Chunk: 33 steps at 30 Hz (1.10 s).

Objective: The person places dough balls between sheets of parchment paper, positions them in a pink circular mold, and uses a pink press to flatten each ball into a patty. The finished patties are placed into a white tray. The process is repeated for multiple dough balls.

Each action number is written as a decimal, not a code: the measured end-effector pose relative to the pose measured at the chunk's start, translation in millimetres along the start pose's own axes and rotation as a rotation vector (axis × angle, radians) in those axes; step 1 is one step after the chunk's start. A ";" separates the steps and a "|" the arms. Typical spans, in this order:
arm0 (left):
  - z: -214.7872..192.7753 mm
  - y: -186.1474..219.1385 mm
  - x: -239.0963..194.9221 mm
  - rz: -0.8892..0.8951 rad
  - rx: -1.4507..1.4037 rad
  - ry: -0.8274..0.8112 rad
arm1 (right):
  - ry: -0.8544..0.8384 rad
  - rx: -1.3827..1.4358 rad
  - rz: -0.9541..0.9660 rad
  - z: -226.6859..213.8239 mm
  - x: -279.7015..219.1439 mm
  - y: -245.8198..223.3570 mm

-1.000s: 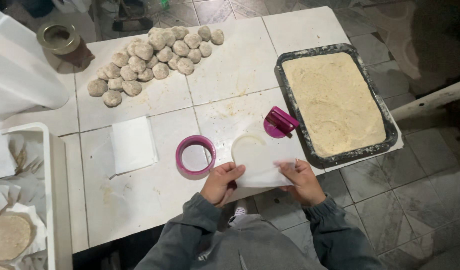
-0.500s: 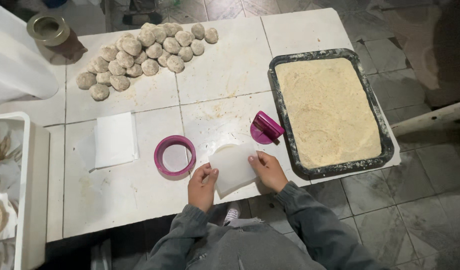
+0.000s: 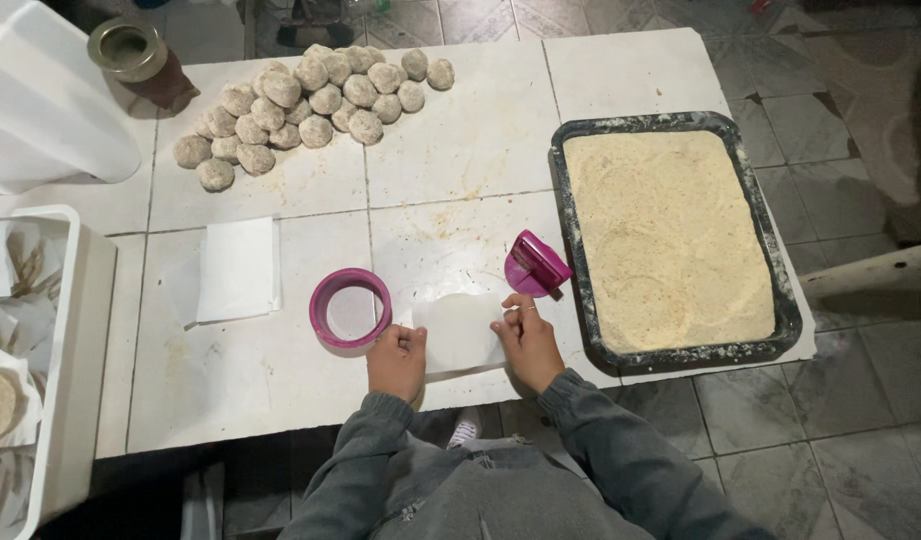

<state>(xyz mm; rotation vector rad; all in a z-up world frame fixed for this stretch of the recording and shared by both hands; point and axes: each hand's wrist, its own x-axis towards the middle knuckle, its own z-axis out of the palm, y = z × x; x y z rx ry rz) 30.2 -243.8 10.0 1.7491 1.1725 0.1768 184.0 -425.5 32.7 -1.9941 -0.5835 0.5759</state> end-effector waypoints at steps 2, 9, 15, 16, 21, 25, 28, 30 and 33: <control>-5.0 8.0 -3.9 -0.020 -0.013 -0.007 | 0.008 -0.003 -0.010 1.7 0.9 2.3; -1.2 -0.5 3.4 -0.032 -0.012 -0.005 | 0.022 -0.021 -0.001 9.3 9.6 13.7; -50.0 45.8 -44.2 -0.032 0.191 -0.113 | 0.065 -0.057 -0.017 -11.4 0.2 -14.5; -63.8 53.9 -49.5 -0.028 0.192 -0.110 | 0.067 -0.055 -0.021 -16.5 -0.9 -13.8; -120.7 67.1 -46.1 -0.129 0.530 -0.030 | 0.178 -0.092 -0.205 -34.5 -1.9 6.7; -112.2 -3.9 -11.7 0.032 0.399 0.050 | 0.156 -0.031 -0.199 -38.3 -8.7 -43.9; -100.2 -15.0 -14.6 0.300 0.210 0.127 | -0.005 0.185 -0.066 -35.0 -10.6 -71.1; -85.1 -8.5 -26.3 0.528 0.097 -0.028 | -0.170 0.402 0.087 -33.8 -11.1 -102.1; -73.2 39.8 -55.1 0.619 0.178 -0.270 | -0.233 0.319 0.174 -37.8 -4.2 -118.6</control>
